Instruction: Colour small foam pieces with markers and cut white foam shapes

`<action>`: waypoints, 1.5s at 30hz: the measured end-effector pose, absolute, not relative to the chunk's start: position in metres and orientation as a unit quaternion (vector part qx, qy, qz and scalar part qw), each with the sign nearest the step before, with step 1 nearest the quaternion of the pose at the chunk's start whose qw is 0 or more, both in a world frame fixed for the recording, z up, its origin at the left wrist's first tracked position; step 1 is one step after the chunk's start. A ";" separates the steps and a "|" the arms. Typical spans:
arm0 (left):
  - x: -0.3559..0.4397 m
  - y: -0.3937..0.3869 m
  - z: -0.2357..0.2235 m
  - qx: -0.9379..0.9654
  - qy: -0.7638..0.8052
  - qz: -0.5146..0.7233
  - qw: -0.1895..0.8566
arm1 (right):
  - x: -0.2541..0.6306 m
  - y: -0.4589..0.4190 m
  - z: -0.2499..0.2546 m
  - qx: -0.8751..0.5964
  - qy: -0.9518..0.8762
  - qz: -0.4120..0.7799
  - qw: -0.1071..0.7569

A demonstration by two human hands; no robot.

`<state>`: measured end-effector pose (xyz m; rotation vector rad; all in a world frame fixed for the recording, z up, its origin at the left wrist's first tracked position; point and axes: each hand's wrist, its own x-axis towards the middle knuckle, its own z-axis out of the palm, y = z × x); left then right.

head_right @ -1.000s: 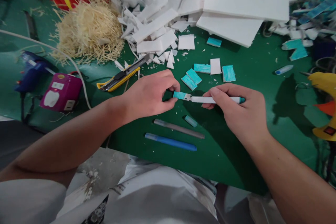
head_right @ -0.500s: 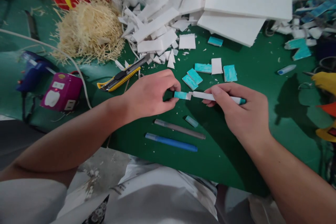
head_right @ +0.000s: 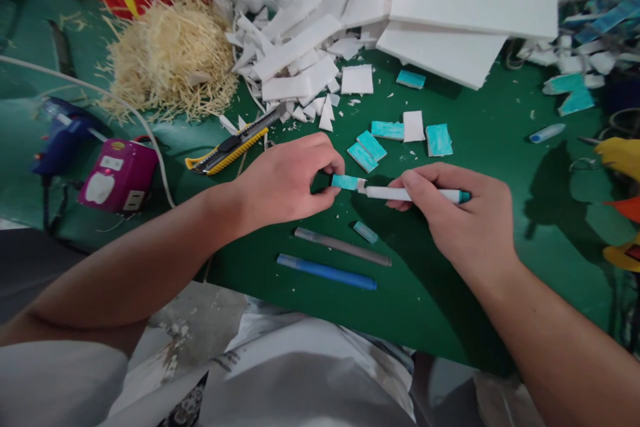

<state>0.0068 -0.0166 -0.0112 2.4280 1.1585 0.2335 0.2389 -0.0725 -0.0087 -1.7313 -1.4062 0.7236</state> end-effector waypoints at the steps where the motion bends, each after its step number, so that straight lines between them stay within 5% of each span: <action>1: 0.006 -0.017 -0.011 0.878 0.417 0.087 0.219 | 0.238 -0.072 -0.009 -0.677 -0.555 0.278 0.395; 45: 0.005 -0.015 -0.013 0.876 0.414 0.091 0.231 | 0.236 -0.072 -0.004 -0.701 -0.538 0.269 0.383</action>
